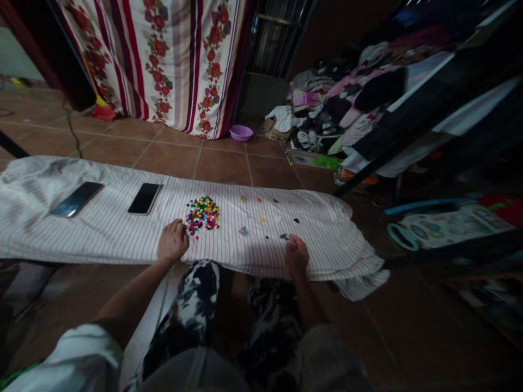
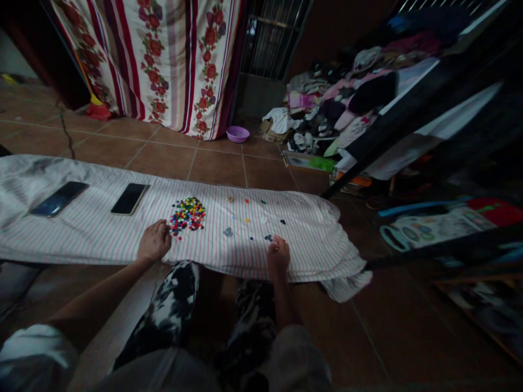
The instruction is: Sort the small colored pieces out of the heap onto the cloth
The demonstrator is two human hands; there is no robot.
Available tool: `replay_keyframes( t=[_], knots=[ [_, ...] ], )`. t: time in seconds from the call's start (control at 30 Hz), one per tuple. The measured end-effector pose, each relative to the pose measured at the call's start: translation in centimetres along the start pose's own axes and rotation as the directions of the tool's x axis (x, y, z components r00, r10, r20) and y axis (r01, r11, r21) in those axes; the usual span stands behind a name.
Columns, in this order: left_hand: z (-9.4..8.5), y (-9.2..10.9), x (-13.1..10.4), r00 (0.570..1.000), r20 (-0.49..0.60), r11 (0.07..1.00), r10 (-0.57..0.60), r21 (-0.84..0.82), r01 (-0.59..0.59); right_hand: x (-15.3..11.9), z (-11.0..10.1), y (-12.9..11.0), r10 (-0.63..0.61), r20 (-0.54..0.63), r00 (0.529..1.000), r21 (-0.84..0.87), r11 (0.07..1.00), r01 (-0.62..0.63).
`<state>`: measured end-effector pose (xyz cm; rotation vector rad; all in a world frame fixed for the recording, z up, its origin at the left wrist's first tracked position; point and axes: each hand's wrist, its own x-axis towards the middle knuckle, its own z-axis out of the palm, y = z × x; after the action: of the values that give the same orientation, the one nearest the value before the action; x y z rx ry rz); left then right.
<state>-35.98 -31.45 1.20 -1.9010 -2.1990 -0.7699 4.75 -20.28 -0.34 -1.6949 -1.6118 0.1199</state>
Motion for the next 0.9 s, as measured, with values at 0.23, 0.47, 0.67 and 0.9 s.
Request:
replay_keyframes(
  t=[0.23,0.47,0.67,0.9],
  knots=[
    [-0.1,0.2,0.0,1.000,0.000,1.000,-0.017,0.026,0.017,-0.4,0.8,-6.6,-0.192,0.079,0.978,0.148,0.973,0.179],
    [0.0,0.1,0.0,1.000,0.013,0.999,-0.020,0.026,0.020,-3.0,5.0,-14.5,-0.434,0.273,0.859,0.379,0.869,0.319],
    [0.0,0.2,-0.1,0.999,0.011,0.999,-0.032,0.012,0.032,-4.0,8.2,-18.9,-0.550,0.410,0.728,0.344,0.832,0.435],
    [0.0,0.2,0.0,1.000,0.009,0.999,-0.006,0.040,0.006,-2.4,10.3,-22.1,-0.523,0.537,0.662,0.204,0.842,0.500]
  ],
)
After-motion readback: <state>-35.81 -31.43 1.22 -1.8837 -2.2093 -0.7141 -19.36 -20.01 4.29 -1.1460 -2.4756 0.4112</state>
